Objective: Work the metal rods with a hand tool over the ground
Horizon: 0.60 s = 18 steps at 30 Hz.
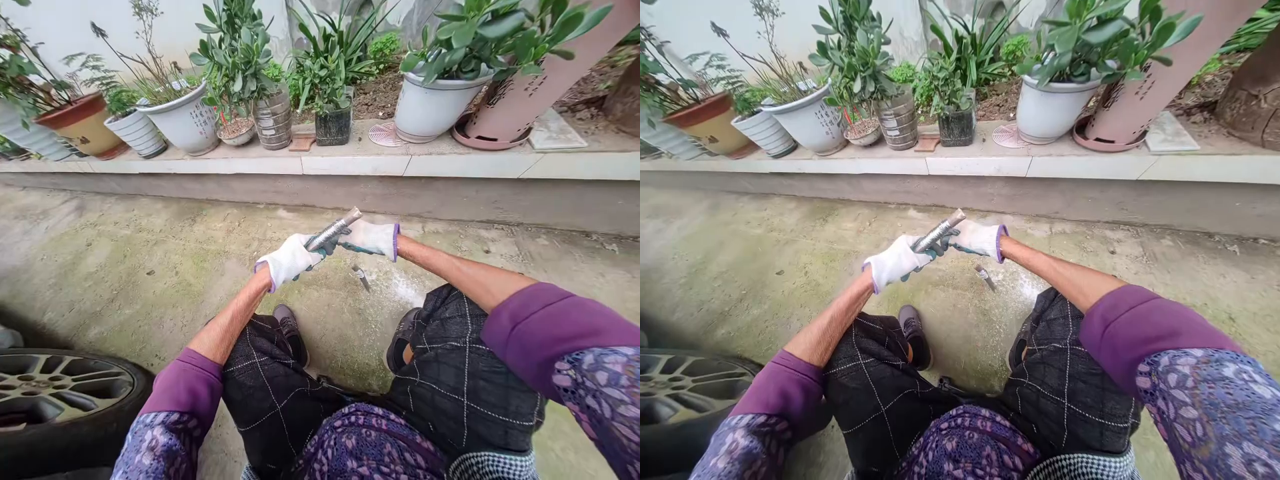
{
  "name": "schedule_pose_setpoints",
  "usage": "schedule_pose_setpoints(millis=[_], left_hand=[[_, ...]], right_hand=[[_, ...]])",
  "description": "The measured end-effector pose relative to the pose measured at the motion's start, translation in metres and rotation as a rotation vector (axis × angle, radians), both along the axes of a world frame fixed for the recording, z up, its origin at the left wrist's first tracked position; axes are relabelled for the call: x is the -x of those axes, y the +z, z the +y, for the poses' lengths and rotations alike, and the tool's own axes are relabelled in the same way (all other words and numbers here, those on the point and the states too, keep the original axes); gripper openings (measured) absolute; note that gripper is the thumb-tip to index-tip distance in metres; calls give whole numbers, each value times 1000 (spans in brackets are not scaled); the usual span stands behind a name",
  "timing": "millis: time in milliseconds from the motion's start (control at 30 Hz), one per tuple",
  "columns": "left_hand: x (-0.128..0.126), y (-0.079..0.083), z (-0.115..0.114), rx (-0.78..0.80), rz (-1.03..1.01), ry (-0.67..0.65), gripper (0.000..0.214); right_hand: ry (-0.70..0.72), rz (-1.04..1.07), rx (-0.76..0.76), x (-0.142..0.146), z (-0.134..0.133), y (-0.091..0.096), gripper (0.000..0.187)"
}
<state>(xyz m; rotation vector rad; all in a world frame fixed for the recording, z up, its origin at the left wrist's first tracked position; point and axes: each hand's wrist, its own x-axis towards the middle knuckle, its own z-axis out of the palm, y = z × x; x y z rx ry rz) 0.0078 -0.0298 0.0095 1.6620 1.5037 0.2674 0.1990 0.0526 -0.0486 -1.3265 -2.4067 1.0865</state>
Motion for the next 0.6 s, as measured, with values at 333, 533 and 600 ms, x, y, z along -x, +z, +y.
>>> schedule_pose_setpoints(millis=[333,533,600], left_hand=[[-16,-10,-21,300,-425,-241,69],[-18,1,-30,410,-535,-206,70],[-23,3,-32,438,-539,-217,66]], right_hand=[[-58,393,103,-24,-2,37,18],[-142,554,56,-18,-2,40,16],[-65,541,44,-9,-4,34,21]])
